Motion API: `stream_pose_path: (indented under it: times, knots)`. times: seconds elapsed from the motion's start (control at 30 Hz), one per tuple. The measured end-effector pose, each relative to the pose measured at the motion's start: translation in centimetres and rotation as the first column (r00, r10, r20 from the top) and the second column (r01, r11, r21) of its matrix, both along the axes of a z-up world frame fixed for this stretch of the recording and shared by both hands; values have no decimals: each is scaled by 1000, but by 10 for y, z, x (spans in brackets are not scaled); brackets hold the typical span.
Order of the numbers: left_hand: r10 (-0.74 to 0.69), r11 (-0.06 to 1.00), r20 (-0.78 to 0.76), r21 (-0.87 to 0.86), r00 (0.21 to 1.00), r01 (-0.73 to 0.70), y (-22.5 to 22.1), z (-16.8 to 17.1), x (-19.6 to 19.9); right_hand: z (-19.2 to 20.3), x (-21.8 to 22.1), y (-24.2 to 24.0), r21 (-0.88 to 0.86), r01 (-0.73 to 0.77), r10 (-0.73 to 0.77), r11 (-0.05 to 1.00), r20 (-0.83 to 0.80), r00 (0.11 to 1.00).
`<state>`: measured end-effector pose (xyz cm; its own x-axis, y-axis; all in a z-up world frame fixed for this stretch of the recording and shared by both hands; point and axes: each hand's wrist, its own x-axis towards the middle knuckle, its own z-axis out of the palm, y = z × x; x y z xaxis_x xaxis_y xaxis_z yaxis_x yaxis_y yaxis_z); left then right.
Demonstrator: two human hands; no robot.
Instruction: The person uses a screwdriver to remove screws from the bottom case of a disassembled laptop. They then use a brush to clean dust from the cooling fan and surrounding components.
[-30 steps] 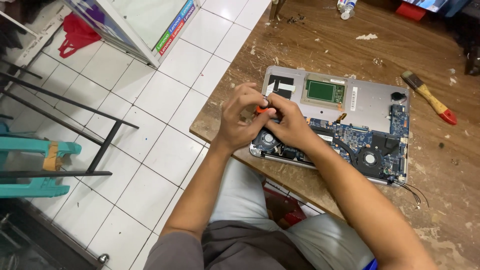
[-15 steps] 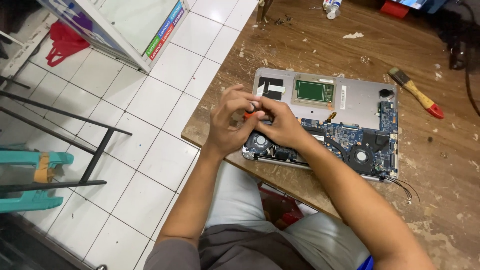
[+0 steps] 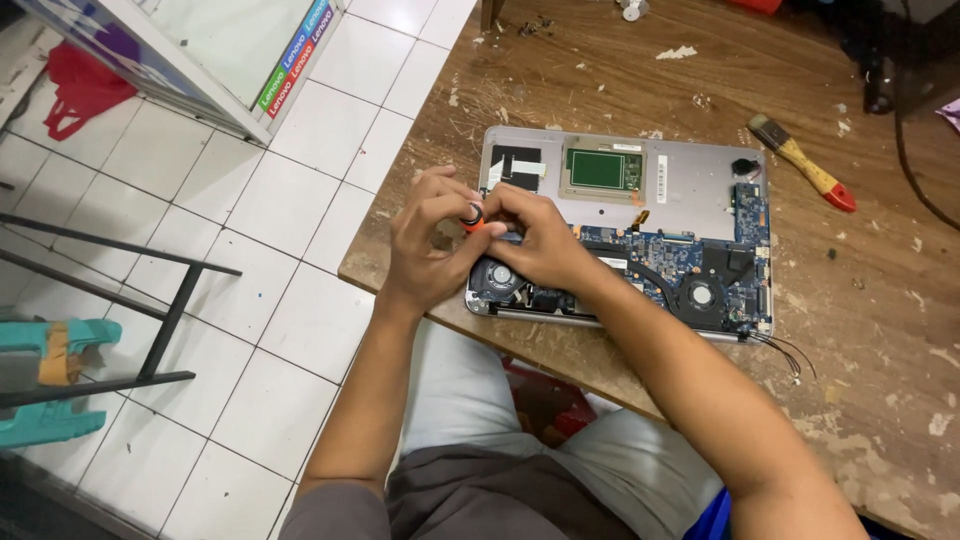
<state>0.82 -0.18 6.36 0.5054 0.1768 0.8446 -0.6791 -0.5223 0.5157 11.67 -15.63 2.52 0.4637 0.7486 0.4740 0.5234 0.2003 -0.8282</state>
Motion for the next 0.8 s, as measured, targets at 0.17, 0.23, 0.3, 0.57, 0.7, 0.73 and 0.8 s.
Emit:
stream_pose_path:
  times: [0.17, 0.23, 0.3, 0.57, 0.7, 0.73, 0.8]
  knots:
    - [-65, 998, -18, 15, 998, 65, 1, 14, -2, 37, -9, -5, 7, -91, 91, 996, -39, 995]
    - [-108, 994, -44, 10, 993, 108, 2, 20, -6, 38, -9, -4, 5, -130, 130, 991, -61, 990]
    - [-122, 992, -56, 25, 991, 123, 5, 16, -6, 29, -8, -3, 32, -144, 146, 989, -109, 983]
    - [-137, 990, -15, 15, 990, 137, 6, 9, 2, 18, -7, -2, 10, -101, 102, 995, -177, 979]
    - [-220, 975, -41, -28, 975, 219, 5, 20, 0, 23, -5, -6, -39, -155, 152, 987, -69, 986]
    - [-222, 975, -40, -28, 974, 221, 6, 20, 0, 30, -6, -6, -39, -152, 149, 988, -68, 986]
    - [-164, 986, -38, 20, 986, 165, 7, 21, 0, 45, -8, -7, -41, -169, 165, 985, -87, 982]
